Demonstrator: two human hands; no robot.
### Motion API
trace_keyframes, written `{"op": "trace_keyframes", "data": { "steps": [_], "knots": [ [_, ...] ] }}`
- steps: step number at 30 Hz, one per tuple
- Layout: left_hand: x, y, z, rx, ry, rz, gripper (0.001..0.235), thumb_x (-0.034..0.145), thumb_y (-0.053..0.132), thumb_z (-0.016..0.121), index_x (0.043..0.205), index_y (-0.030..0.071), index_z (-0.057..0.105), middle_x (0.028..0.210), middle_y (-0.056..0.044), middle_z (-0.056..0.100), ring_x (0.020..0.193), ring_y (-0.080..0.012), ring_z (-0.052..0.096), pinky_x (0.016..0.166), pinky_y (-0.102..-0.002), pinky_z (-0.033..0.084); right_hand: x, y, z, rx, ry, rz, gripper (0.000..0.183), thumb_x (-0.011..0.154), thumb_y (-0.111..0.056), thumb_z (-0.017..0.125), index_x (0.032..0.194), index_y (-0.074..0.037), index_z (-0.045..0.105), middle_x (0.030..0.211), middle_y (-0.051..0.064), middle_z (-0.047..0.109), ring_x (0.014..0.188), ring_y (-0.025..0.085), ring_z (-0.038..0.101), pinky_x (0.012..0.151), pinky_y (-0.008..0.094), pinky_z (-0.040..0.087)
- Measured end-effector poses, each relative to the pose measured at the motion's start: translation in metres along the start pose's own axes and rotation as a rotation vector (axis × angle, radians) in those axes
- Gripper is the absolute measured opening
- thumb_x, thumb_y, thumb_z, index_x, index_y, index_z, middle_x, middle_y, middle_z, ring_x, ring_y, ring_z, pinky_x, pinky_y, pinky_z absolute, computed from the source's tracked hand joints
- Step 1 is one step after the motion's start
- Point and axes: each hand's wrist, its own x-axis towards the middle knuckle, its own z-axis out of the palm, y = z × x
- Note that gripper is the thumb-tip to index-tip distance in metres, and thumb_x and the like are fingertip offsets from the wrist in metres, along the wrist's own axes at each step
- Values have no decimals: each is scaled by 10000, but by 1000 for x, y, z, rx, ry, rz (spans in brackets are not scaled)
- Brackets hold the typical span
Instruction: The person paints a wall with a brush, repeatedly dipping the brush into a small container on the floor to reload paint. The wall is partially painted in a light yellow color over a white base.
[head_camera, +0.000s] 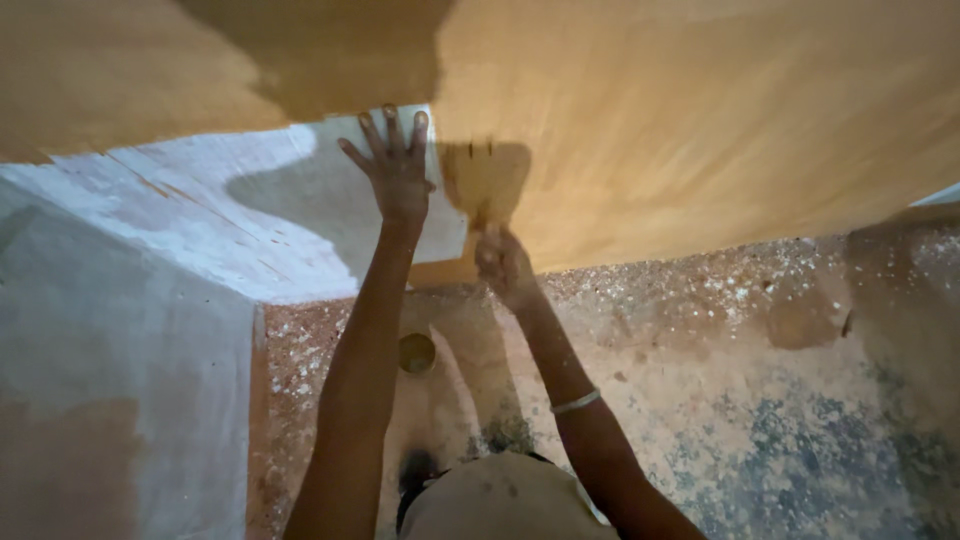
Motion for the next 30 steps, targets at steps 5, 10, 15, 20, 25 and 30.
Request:
{"op": "trace_keyframes", "data": {
  "steps": [5, 10, 15, 20, 25, 30],
  "knots": [
    [-2, 1, -2, -45, -7, -14, 1282, 602, 441, 958, 1666, 268, 264, 1721, -180, 11, 1535, -550, 31, 1119, -890, 36, 5, 92, -105, 200, 146, 324, 233, 1070, -315, 563, 1119, -90, 603, 685, -44, 537, 454, 37, 412, 361, 193, 313],
    [8, 0, -2, 24, 13, 2, 1283, 664, 493, 942, 1697, 280, 212, 1747, -190, 8, 1564, -536, 23, 1142, -873, 35, 20, 38, -55, 183, -5, 163, 316, 1028, -357, 544, 1171, -77, 578, 712, -25, 523, 508, 71, 420, 405, 213, 321],
    [0, 1, -1, 25, -113, -40, 1293, 645, 522, 919, 1685, 279, 191, 1717, -202, 9, 1525, -569, 25, 1103, -891, 35, -29, -47, 54, -141, -99, -54, 285, 1050, -272, 592, 1275, -101, 556, 682, -68, 480, 466, -2, 358, 375, 161, 281],
    [4, 2, -3, 82, -66, -14, 1282, 668, 532, 912, 1699, 272, 196, 1730, -212, 28, 1540, -561, 22, 1125, -883, 34, -4, -26, 44, -155, -15, -63, 271, 1053, -298, 588, 1237, -101, 556, 701, -54, 522, 461, 29, 387, 374, 190, 314],
    [3, 3, -8, 76, -104, -16, 1256, 664, 530, 908, 1679, 253, 222, 1725, -230, 55, 1534, -574, 33, 1114, -893, 41, 1, 77, -75, 63, 33, 153, 282, 1069, -355, 601, 1147, -84, 601, 710, -44, 568, 460, 49, 421, 376, 203, 352],
    [-4, 3, -9, 62, -115, -21, 1262, 644, 522, 907, 1671, 286, 213, 1722, -211, 55, 1520, -571, 41, 1110, -886, 48, 17, 84, -84, 338, 434, 268, 234, 1088, -289, 503, 1211, -101, 569, 925, 13, 639, 694, 129, 604, 608, 243, 503]
  ]
}}
